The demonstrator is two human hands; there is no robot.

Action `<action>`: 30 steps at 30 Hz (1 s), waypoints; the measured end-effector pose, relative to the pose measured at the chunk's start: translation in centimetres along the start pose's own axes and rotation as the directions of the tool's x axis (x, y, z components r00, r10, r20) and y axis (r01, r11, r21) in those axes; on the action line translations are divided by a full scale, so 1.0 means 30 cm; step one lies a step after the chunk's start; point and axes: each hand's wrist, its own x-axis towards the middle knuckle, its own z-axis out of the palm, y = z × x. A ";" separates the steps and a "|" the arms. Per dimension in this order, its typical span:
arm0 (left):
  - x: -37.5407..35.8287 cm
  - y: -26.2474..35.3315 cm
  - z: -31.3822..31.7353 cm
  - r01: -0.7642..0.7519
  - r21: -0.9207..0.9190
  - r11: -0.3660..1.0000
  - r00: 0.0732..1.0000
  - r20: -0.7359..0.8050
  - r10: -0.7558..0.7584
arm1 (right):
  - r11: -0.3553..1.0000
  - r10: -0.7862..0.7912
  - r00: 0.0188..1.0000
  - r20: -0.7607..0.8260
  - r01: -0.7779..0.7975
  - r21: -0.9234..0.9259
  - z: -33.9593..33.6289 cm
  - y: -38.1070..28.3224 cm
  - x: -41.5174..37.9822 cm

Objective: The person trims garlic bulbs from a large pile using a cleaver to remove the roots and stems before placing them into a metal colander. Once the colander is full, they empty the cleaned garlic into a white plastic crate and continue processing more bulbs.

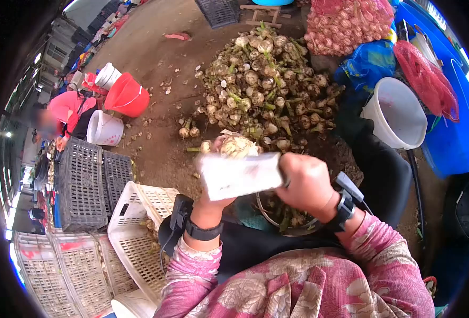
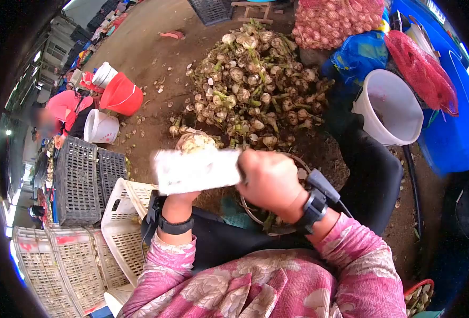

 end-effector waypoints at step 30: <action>-0.055 0.067 0.111 -0.453 0.330 0.828 0.812 -0.231 0.536 | 0.881 0.228 0.961 0.155 -0.271 0.387 -0.081 -0.031 0.121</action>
